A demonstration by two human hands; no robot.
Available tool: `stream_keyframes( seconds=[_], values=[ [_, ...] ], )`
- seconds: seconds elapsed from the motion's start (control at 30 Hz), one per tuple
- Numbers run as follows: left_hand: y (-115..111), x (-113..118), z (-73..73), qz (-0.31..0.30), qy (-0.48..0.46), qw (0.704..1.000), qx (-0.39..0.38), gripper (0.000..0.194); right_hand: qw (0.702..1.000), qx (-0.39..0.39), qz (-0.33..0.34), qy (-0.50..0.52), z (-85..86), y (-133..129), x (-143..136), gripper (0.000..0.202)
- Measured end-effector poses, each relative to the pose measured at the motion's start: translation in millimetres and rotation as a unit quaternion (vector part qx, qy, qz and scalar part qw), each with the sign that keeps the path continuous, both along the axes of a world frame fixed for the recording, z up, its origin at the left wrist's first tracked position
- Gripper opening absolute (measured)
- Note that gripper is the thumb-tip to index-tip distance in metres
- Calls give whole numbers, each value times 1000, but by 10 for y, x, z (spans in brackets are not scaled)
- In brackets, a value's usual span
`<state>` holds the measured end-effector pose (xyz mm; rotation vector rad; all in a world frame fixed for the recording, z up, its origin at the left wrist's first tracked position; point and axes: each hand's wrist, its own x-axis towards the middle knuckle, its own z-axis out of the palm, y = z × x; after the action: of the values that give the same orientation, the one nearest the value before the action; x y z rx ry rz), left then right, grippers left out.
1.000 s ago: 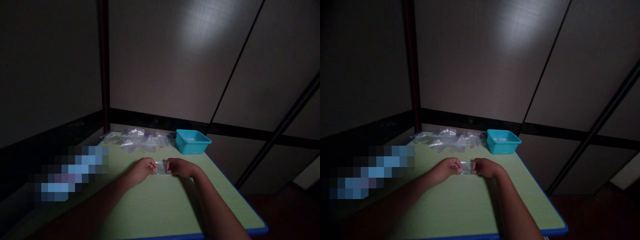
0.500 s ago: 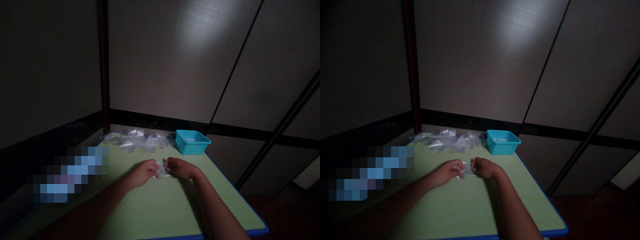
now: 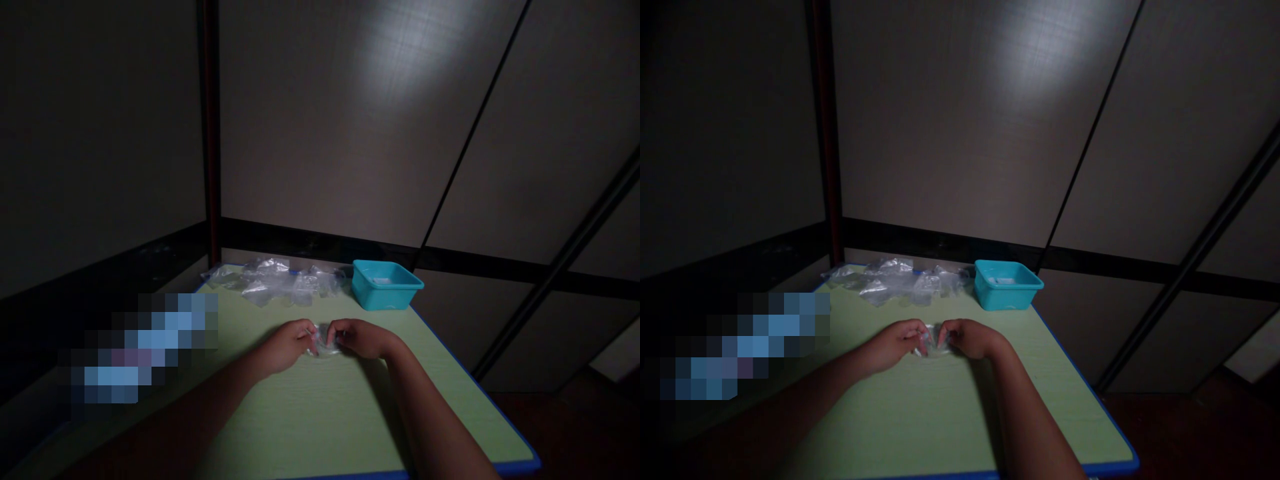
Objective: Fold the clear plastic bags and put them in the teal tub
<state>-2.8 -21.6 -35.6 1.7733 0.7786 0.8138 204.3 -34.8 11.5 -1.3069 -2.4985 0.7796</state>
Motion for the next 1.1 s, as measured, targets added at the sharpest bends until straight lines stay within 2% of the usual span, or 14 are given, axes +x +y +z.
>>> stream_keyframes(
  seconds=[0.23, 0.43, 0.77, 1.1],
  values=[
    [49, -14, -33, -9, 35, 999, 30, 23, 1000, 4, 5, -14, 1, 9, 4, 25],
    [2, -20, -6, 16, 47, 998, 30, 10, 1000, -3, -6, -6, -17, 11, 3, 23],
    [19, -28, -16, 17, 29, 999, 4, 13, 1000, -16, -10, 6, -15, 1, 23, 19],
    [-6, -30, 46, 60, 19, 998, 27, 12, 997, -44, -48, 27, -62, 19, 25, 14]
  ],
)
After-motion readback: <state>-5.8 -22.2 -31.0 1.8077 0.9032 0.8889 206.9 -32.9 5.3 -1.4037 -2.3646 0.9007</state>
